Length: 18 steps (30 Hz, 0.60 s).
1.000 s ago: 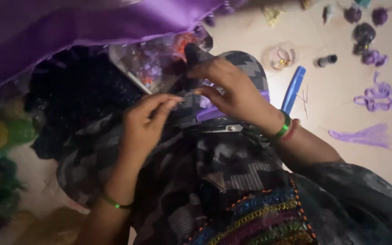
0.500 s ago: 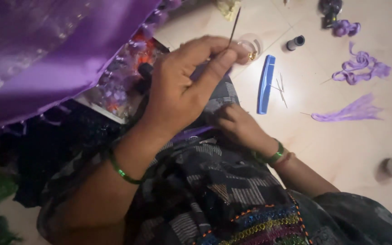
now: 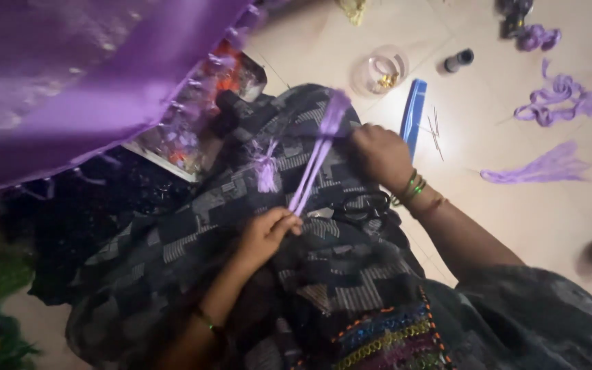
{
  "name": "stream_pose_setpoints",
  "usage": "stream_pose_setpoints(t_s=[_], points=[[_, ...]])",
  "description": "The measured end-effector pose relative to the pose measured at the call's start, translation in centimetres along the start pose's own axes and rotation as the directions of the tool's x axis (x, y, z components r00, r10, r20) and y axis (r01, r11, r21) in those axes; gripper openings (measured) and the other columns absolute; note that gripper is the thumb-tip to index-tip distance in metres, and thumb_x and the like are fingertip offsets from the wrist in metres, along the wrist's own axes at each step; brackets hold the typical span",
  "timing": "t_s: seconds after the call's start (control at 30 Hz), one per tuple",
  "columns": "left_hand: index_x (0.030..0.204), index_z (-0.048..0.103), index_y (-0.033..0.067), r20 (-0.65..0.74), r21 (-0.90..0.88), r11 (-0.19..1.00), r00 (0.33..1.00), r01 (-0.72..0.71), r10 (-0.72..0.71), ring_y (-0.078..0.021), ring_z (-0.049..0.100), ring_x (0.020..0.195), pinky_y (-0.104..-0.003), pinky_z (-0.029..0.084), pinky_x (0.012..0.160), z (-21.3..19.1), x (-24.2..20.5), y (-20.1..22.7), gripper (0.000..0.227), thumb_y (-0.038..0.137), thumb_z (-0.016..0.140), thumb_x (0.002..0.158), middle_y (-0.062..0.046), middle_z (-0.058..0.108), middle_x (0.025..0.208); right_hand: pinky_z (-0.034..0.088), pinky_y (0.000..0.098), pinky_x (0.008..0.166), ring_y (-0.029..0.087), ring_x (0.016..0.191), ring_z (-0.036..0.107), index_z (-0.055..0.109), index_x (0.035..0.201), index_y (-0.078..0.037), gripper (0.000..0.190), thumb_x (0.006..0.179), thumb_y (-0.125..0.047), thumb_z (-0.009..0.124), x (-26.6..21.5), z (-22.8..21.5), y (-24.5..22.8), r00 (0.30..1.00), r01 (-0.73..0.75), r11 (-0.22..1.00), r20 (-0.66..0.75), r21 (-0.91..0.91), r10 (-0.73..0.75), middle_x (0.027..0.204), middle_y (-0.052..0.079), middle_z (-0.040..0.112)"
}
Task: Attaching decorative purple fabric tassels to the border of a purple sari.
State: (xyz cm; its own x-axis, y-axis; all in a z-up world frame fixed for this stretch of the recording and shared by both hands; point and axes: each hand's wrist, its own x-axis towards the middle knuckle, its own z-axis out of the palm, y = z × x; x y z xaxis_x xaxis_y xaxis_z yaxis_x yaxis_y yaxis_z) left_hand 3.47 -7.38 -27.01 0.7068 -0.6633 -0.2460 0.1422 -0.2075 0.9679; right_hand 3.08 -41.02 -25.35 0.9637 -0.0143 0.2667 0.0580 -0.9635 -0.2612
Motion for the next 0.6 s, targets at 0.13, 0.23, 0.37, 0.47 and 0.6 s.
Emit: stream_pose_setpoints(t_s=[0.13,0.23,0.37,0.47,0.6], points=[[0.100,0.074,0.0053,-0.184,0.110,0.990,0.981,0.089,-0.068,-0.0104,0.067,0.074,-0.026,0.052,0.071,-2.5,-1.8,0.7,0.023,0.020,0.057,0.104,-0.002,0.076,0.079,0.049,0.0492,0.054,0.036,0.070,0.065,0.062,0.126,-0.009,0.027,0.099,-0.010,0.059,-0.2,4.5,7.1,0.970,-0.241,0.962,-0.072,-0.124,0.234,0.093,0.012,0.066],[0.099,0.074,0.0036,-0.235,0.076,0.997,0.972,0.026,-0.008,-0.0105,0.066,0.075,-0.026,0.051,0.073,-2.7,-2.5,0.0,0.022,0.018,0.059,0.103,-0.003,0.076,0.079,0.050,0.0488,0.057,0.037,0.074,0.066,0.059,0.124,-0.009,0.021,0.104,-0.011,0.055,0.9,2.5,4.8,0.961,-0.261,0.965,-0.099,-0.028,0.257,0.099,0.013,0.069],[0.099,0.073,0.0036,-0.204,0.023,0.999,0.979,-0.022,0.026,-0.0079,0.068,0.078,-0.024,0.053,0.075,-2.5,-3.0,1.2,0.020,0.018,0.059,0.102,-0.001,0.075,0.081,0.053,0.0471,0.059,0.035,0.074,0.068,0.062,0.116,-0.011,0.022,0.096,-0.010,0.055,-0.3,2.2,0.8,0.999,0.033,0.995,0.039,-0.089,-0.030,0.098,0.012,0.068],[0.099,0.073,0.0044,-0.260,0.054,0.998,0.966,0.010,0.004,-0.0080,0.067,0.073,-0.024,0.052,0.070,-3.0,-2.8,2.2,0.021,0.018,0.058,0.102,-0.001,0.075,0.078,0.052,0.0487,0.060,0.035,0.076,0.068,0.063,0.113,-0.010,0.015,0.102,-0.019,0.057,1.4,3.3,4.0,0.977,-0.176,0.974,0.098,-0.143,0.191,0.093,0.012,0.068],[0.098,0.073,0.0041,-0.278,0.080,0.997,0.960,-0.011,0.033,-0.0085,0.067,0.073,-0.025,0.053,0.070,-3.4,-3.4,1.9,0.021,0.016,0.058,0.103,-0.003,0.074,0.078,0.052,0.0480,0.057,0.036,0.079,0.067,0.063,0.112,-0.011,0.014,0.101,-0.015,0.057,2.2,2.7,1.1,0.989,-0.150,0.986,-0.015,-0.071,0.149,0.100,0.013,0.069]])
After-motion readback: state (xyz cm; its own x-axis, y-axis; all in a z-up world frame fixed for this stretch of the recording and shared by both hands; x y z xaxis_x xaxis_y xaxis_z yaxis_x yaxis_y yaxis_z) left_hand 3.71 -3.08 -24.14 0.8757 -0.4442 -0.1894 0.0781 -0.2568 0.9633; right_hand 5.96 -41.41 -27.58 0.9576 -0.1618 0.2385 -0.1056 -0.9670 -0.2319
